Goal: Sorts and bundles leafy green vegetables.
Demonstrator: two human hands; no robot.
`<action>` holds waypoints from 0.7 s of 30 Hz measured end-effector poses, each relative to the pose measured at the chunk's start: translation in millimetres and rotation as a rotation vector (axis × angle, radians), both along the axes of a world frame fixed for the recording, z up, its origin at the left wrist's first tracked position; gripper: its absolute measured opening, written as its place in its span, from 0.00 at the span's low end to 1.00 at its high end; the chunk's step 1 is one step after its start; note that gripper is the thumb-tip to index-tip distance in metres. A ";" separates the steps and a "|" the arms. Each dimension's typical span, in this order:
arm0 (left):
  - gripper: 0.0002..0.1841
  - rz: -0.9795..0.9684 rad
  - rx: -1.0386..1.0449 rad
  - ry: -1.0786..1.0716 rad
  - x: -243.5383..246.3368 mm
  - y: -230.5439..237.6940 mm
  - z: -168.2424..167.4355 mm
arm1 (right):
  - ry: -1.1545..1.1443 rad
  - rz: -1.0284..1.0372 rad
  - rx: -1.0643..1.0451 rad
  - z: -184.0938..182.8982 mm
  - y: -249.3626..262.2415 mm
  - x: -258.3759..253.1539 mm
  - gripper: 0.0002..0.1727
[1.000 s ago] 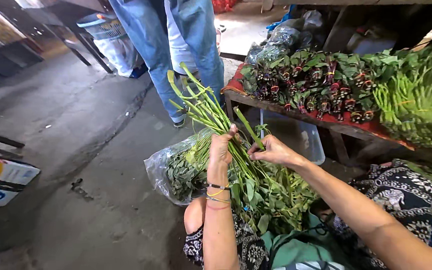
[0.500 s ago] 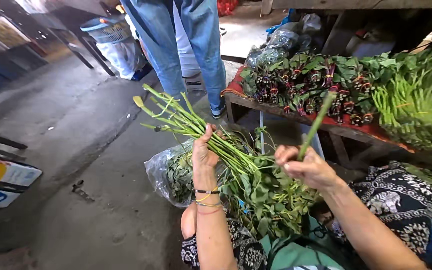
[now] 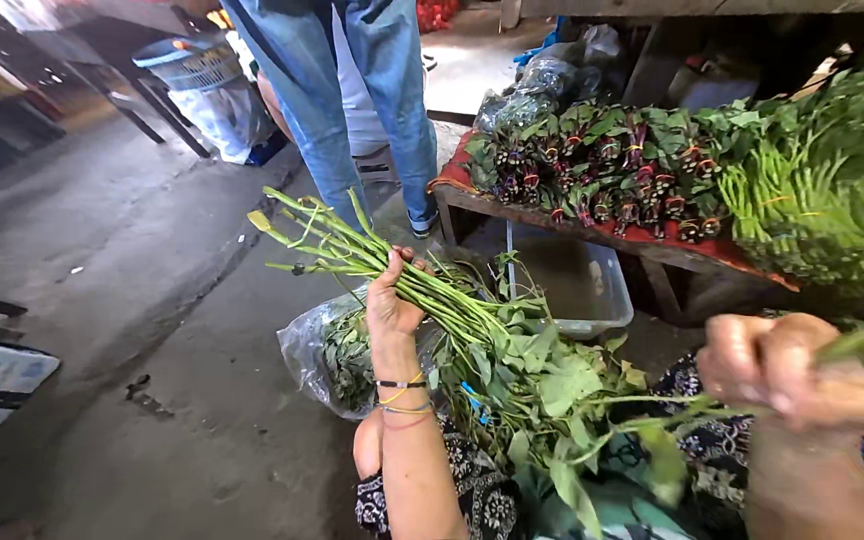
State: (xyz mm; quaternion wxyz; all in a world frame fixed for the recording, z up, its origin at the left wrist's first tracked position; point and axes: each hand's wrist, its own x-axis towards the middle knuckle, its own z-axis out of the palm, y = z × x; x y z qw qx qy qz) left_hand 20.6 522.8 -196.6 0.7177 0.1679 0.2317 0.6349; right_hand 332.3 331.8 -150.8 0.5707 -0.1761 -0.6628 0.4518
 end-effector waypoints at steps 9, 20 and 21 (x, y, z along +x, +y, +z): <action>0.09 -0.049 -0.010 0.225 9.3 -2.9 -0.7 | 0.407 -0.275 -0.952 -15.5 109.3 -6.9 0.25; 0.08 -0.381 -0.078 0.471 51.7 -12.2 -16.1 | 0.433 -0.234 -1.104 4.5 182.1 -83.3 0.12; 0.09 -0.393 -0.091 0.465 53.9 -13.1 -17.6 | 0.417 -0.242 -1.094 3.9 183.2 -90.5 0.11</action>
